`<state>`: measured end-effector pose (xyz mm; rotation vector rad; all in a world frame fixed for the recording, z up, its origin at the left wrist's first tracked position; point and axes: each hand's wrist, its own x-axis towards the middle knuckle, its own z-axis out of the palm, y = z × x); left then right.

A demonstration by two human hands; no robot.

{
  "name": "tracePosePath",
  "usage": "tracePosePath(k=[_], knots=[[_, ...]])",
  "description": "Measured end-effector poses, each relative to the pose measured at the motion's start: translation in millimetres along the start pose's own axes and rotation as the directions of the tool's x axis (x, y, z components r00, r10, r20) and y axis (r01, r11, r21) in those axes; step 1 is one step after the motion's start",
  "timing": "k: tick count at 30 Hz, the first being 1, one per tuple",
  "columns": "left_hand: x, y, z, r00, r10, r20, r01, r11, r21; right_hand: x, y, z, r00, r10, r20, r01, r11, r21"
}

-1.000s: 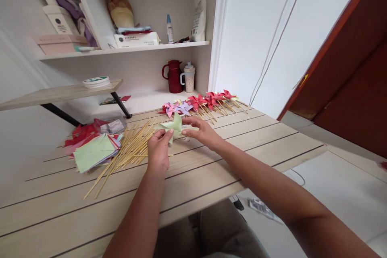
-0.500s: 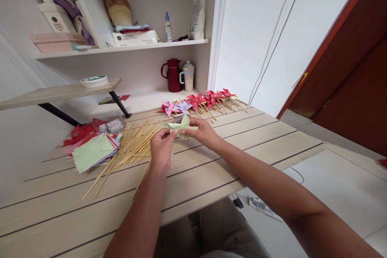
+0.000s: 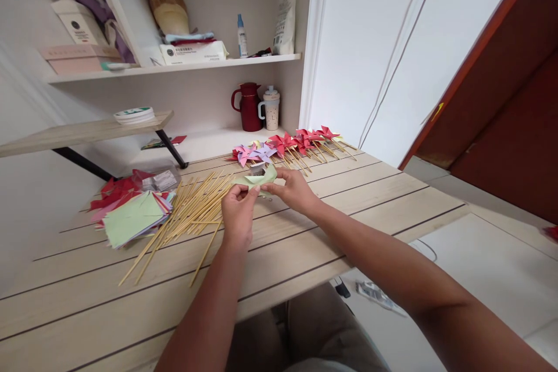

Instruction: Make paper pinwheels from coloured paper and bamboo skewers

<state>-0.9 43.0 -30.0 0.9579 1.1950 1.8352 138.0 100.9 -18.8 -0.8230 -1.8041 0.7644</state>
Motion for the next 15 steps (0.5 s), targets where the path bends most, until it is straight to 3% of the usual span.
tracePosePath(k=[9,15], knots=[[1.7,1.3,0.6,0.999,0.026,0.026,-0.025,0.999,-0.024,0.1,-0.9,0.6,1.0,0.022,-0.019,-0.022,0.999,-0.04],[-0.1,6.7,-0.8,0.982,-0.039,0.185,0.038,0.999,0.012,1.4,1.5,-1.8,0.999,0.023,-0.022,-0.024,0.998,-0.057]])
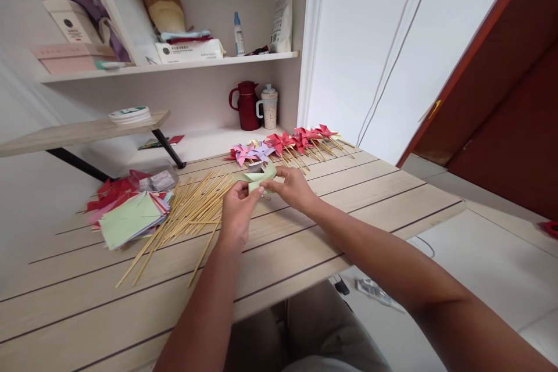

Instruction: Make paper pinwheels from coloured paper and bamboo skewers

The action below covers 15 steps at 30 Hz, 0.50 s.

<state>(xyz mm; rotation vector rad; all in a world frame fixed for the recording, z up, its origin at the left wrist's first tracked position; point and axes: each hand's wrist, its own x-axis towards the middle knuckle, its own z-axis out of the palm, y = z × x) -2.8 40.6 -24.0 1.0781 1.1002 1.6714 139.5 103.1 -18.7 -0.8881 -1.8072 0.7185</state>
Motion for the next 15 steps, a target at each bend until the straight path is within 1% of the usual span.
tracePosePath(k=[3,11,15], knots=[[0.3,0.6,-1.7,1.0,-0.028,0.009,0.028,0.999,0.038,0.3,1.2,0.2,1.0,-0.009,-0.006,0.009,1.0,0.004],[3.5,3.7,-8.0,0.992,-0.026,-0.125,0.034,0.997,0.064,0.2,2.6,0.8,0.999,-0.041,-0.024,0.041,0.999,0.004],[3.0,5.0,-8.6,0.992,-0.033,-0.119,0.045,0.994,0.101,0.0,2.7,0.8,0.997,-0.068,-0.022,0.069,0.998,0.0]])
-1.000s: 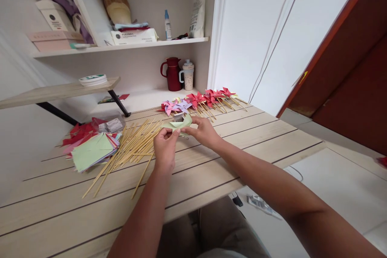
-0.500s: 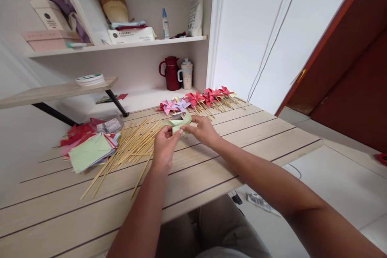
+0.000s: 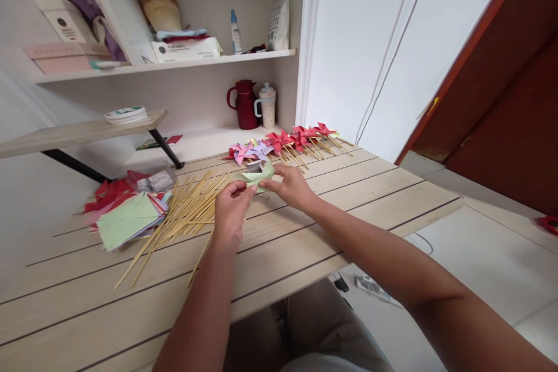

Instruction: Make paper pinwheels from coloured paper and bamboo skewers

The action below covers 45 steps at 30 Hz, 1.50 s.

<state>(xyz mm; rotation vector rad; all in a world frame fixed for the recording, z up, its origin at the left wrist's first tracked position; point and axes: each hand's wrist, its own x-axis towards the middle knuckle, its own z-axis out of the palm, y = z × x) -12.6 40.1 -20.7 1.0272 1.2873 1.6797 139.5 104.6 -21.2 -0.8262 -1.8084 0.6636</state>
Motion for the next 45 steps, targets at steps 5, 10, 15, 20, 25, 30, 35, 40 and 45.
tracePosePath(k=[5,10,15,20,25,30,35,40,45], knots=[[-2,2,1.7,1.0,0.026,0.002,-0.026,0.999,0.024,-1,1,0,0.999,-0.039,0.01,0.039,0.999,-0.002],[-2,1,3.4,0.999,0.049,-0.005,-0.049,0.998,0.025,-1,0,0,0.999,-0.05,0.021,0.05,0.999,0.001],[-1,-2,4.0,0.992,0.114,-0.062,-0.111,0.993,0.049,-2,-4,1,1.0,-0.014,0.016,0.013,1.0,0.019],[-2,1,5.6,0.995,0.067,-0.068,-0.072,0.994,-0.077,-2,-3,3,1.0,0.019,-0.001,-0.019,0.997,0.073],[1,0,3.4,0.996,0.017,-0.085,-0.031,0.986,-0.165,-1,-6,2,0.999,0.036,-0.037,-0.032,0.994,0.102],[6,-4,-1.4,0.991,-0.036,-0.125,0.009,0.978,-0.21,1,-2,-1,0.997,0.069,-0.038,-0.061,0.982,0.18],[10,-3,-5.3,0.978,-0.069,-0.196,0.008,0.955,-0.295,8,23,-4,0.984,0.156,-0.081,-0.139,0.973,0.185],[13,-4,-9.6,0.971,-0.132,-0.197,0.05,0.926,-0.374,8,44,-7,0.923,0.342,0.174,-0.329,0.939,-0.101],[14,-4,-11.3,0.967,-0.138,-0.213,0.047,0.923,-0.382,5,52,-6,0.905,0.344,0.253,-0.312,0.937,-0.157]])
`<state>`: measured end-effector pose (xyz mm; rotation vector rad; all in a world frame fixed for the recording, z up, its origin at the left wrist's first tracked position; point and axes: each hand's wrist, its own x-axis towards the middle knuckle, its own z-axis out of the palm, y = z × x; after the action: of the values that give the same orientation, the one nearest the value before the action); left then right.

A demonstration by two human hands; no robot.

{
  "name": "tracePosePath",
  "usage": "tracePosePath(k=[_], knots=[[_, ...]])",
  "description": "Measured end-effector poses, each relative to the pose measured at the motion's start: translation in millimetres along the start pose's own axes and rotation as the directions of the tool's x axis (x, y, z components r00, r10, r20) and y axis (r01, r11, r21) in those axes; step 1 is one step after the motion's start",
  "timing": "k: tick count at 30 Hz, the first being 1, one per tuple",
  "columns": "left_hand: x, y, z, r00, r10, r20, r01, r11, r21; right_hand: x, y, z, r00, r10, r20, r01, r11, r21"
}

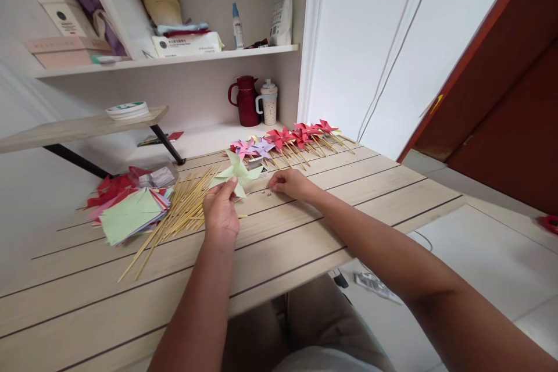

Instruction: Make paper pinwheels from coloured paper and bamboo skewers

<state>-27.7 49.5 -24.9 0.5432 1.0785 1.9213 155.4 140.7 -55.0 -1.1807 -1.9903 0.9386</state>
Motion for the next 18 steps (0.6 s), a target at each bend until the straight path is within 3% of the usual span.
tracePosePath(k=[5,18], knots=[[-1.6,0.3,0.3,1.0,-0.002,-0.012,0.002,1.0,-0.002,-0.2,-0.1,0.3,0.999,0.0,0.054,0.001,1.0,-0.028],[-2.3,-0.2,-0.2,0.999,-0.022,-0.029,0.022,1.0,-0.001,0.2,2.2,3.0,0.999,-0.008,0.045,0.012,0.996,-0.085]])
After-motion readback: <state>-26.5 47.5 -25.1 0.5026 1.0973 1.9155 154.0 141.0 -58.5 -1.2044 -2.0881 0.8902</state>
